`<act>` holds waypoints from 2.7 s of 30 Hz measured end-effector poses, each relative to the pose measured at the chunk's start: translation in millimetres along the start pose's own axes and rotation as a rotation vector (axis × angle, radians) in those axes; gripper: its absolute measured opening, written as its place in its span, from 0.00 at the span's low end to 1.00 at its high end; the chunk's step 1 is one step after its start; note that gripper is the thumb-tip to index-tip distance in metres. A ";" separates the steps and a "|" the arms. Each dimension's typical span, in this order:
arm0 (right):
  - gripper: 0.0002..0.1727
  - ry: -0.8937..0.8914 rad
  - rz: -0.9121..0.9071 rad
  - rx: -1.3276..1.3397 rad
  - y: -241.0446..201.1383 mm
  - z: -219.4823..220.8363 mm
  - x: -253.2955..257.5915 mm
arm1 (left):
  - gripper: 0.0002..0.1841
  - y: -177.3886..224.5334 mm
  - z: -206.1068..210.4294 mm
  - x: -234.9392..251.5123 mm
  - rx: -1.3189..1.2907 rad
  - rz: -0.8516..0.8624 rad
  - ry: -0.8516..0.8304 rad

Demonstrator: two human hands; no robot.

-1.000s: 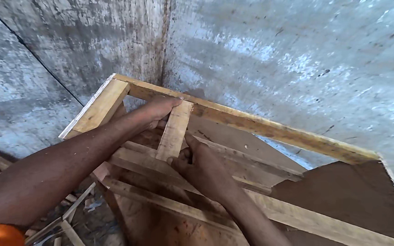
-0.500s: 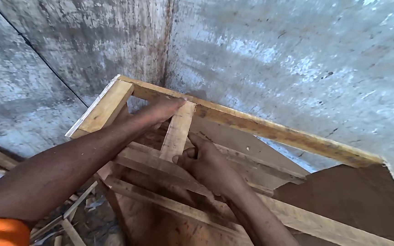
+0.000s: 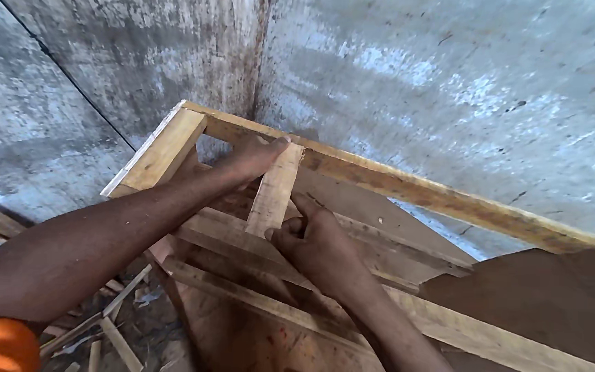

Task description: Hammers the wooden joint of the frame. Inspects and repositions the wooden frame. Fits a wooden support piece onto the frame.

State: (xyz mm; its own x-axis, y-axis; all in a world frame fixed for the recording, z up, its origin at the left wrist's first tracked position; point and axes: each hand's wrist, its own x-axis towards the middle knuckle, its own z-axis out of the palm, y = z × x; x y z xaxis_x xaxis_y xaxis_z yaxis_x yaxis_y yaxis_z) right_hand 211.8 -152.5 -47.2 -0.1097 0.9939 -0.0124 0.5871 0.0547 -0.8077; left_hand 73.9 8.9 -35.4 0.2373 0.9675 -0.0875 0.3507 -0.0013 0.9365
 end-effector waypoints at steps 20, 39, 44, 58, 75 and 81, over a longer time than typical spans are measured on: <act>0.32 -0.042 0.049 -0.036 1.9 -1.5 -0.7 | 0.31 3.0 -0.9 3.1 -0.140 -0.042 -0.040; 0.25 -0.047 -0.063 0.019 4.6 -5.5 -3.2 | 0.30 4.5 0.8 3.3 -0.120 -0.037 -0.015; 0.30 -0.028 -0.033 -0.132 1.0 0.1 0.6 | 0.32 -1.4 4.0 3.1 -0.108 -0.021 0.014; 0.28 -0.006 0.004 -0.234 4.4 1.7 -2.1 | 0.32 -3.5 5.2 3.8 -0.140 -0.024 0.017; 0.35 0.000 -0.023 -0.249 -1.9 2.4 -3.0 | 0.31 -3.3 3.6 -0.1 -0.267 -0.060 -0.009; 0.35 -0.010 -0.030 -0.243 0.4 4.1 0.4 | 0.26 -0.9 4.6 0.3 -0.452 -0.126 -0.148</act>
State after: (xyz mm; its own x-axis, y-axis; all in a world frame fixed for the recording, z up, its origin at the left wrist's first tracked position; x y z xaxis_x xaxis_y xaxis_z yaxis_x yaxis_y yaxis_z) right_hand 208.6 -152.4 -49.9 -0.1371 0.9906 0.0025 0.7589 0.1066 -0.6424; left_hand 77.9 8.0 -37.8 0.3558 0.9068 -0.2262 -0.0353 0.2549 0.9663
